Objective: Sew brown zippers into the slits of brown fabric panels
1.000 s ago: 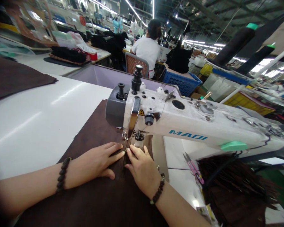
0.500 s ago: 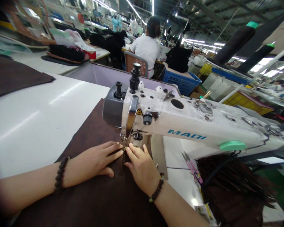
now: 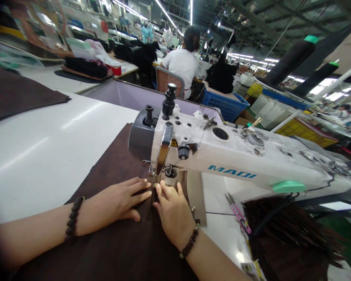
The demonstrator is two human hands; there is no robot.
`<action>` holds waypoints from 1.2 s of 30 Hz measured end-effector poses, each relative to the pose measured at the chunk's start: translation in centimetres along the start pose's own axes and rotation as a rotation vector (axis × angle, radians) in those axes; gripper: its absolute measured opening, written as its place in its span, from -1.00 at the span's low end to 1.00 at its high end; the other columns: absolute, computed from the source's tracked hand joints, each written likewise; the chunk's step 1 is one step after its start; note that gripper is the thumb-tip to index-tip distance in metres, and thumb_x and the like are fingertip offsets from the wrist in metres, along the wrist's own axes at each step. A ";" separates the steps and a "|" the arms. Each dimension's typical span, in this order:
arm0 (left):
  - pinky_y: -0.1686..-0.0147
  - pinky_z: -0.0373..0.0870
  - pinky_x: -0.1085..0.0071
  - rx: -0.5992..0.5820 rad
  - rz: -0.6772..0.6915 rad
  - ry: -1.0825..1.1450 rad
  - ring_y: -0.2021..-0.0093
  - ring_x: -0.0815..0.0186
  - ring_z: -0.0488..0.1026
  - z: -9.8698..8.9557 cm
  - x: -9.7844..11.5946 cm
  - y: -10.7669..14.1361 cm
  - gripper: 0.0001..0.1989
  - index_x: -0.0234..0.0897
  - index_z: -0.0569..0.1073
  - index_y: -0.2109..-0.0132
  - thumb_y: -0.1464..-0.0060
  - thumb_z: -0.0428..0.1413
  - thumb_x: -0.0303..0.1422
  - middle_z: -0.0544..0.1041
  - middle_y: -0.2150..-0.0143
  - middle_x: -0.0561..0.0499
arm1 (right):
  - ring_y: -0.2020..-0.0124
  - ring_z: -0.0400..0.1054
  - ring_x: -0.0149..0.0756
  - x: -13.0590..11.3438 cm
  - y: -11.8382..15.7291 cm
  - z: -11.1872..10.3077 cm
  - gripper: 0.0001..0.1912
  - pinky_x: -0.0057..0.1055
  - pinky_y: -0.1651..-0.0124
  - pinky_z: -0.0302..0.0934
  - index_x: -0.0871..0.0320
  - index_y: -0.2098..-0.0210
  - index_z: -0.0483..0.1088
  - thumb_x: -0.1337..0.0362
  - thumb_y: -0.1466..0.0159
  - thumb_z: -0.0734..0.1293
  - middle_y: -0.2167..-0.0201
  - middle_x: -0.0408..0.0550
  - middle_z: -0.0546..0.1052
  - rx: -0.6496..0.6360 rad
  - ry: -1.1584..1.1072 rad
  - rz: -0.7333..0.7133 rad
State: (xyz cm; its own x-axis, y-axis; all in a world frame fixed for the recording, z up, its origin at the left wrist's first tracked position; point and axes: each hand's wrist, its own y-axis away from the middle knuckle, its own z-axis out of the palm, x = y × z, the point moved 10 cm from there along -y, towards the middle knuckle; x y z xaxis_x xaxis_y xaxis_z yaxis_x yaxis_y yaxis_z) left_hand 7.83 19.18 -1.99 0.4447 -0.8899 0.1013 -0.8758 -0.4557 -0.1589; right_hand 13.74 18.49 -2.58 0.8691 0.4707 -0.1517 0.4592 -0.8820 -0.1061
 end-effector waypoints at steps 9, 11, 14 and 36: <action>0.00 0.29 0.27 0.016 -0.027 -0.013 0.01 0.13 0.33 0.1 -1.1 -0.5 -0.47 -0.39 0.39 0.03 0.07 0.19 -0.11 0.41 0.05 -0.18 | -0.13 0.18 -0.11 0.8 -1.0 0.0 -0.58 0.01 -0.15 0.11 0.33 -0.12 0.21 0.38 -0.28 0.15 -0.11 0.22 0.27 0.019 -0.030 0.040; -0.01 0.29 0.27 0.015 -0.022 -0.020 0.00 0.13 0.33 0.1 -1.3 -0.7 -0.48 -0.39 0.38 0.02 0.05 0.18 -0.11 0.40 0.03 -0.19 | -0.13 0.18 -0.11 1.0 -1.4 0.0 -0.58 0.01 -0.14 0.12 0.34 -0.12 0.20 0.38 -0.28 0.14 -0.12 0.23 0.26 0.021 -0.045 0.046; -0.04 0.28 0.27 0.027 -0.013 -0.036 -0.02 0.12 0.32 0.1 -1.6 -0.9 -0.46 -0.41 0.38 0.01 0.05 0.18 -0.12 0.39 0.03 -0.20 | -0.11 0.20 -0.12 1.3 -1.8 -0.1 -0.58 -0.05 -0.12 0.16 0.33 -0.12 0.20 0.40 -0.27 0.14 -0.11 0.19 0.28 0.014 -0.081 0.069; 0.06 0.30 0.24 0.029 0.034 0.062 0.10 0.14 0.30 0.4 -1.3 -0.6 -0.73 -0.30 0.39 0.07 -0.14 0.06 -0.25 0.36 0.11 -0.11 | 0.34 0.44 -0.34 5.2 -5.2 -0.5 -0.81 -0.50 0.26 0.31 0.20 0.35 0.46 0.35 -0.26 0.21 0.42 -0.04 0.53 0.163 -0.189 0.291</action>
State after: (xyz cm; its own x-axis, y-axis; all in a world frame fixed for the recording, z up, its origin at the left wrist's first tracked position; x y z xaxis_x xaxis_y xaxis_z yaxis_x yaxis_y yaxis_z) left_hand 7.86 20.64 -2.43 0.4020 -0.9023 0.1557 -0.8839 -0.4268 -0.1911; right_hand 15.99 25.57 -2.33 0.9027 0.2103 -0.3754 0.1498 -0.9714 -0.1841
